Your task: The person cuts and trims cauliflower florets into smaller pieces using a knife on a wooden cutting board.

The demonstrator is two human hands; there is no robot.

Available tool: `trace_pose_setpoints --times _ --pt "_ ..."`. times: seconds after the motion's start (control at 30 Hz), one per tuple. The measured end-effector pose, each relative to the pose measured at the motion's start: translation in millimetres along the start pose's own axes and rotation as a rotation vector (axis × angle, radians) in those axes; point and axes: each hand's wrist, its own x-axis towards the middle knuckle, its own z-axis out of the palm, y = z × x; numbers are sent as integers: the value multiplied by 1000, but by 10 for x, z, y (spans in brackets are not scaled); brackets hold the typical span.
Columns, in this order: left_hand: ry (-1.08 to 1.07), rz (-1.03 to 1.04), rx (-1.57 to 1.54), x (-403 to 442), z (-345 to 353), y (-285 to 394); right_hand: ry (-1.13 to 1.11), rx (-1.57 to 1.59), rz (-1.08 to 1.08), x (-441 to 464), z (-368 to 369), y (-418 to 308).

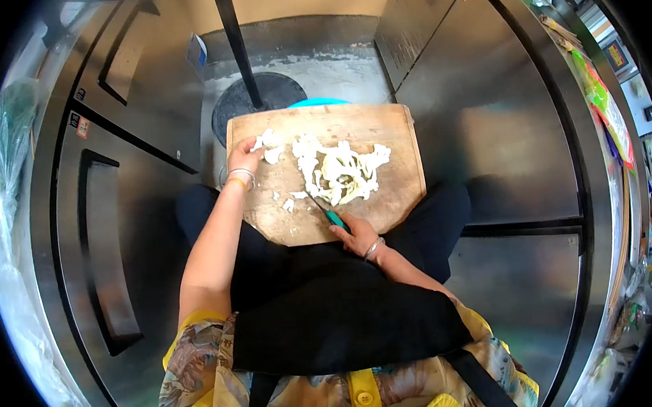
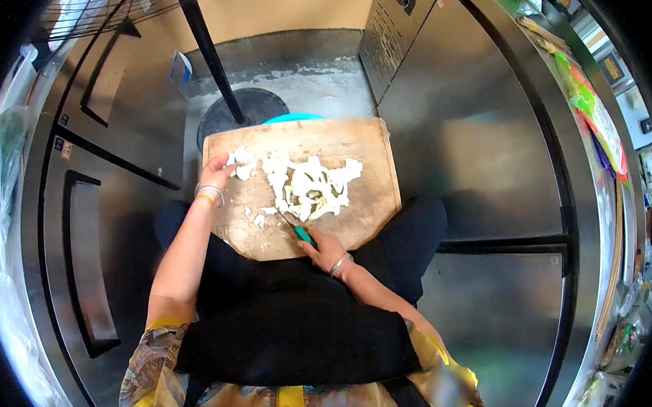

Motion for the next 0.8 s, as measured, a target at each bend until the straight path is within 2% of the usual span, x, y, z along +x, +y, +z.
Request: trace_pose_setpoints --times 0.07,0.13,0.17,0.2,0.27,0.4,0.47,0.53,0.6,0.63,0.7,0.73,0.8 --pt "74 8 -35 -37 3 -95 -17 -2 -3 -16 3 -20" --pt "278 313 269 -234 -48 -141 45 60 -20 -30 4 -54" --pt "254 391 285 -439 -36 -7 87 95 -41 -11 19 -46" --pt "173 505 327 -489 -18 -162 84 99 -39 -4 23 -34" --pt "64 736 592 -895 108 123 130 211 29 10 -18 -110" --pt "-92 775 610 -1082 372 157 158 183 12 22 -9 -55" --pt "-303 698 743 -1097 430 181 173 187 -13 3 -3 -52" --pt "-315 716 735 -1037 465 101 187 195 -40 -7 -8 -71" --pt "-359 575 647 -1021 482 88 199 211 1 -31 -27 -105" --pt "-365 576 648 -988 488 29 202 213 4 -29 -24 -70" --pt "-351 130 43 -907 449 -122 270 49 -133 -5 -8 17" --pt "-352 129 44 -930 401 -94 270 51 -131 -9 -7 7" --pt "-266 -275 -725 -1023 258 12 239 73 -126 -12 -7 -62"
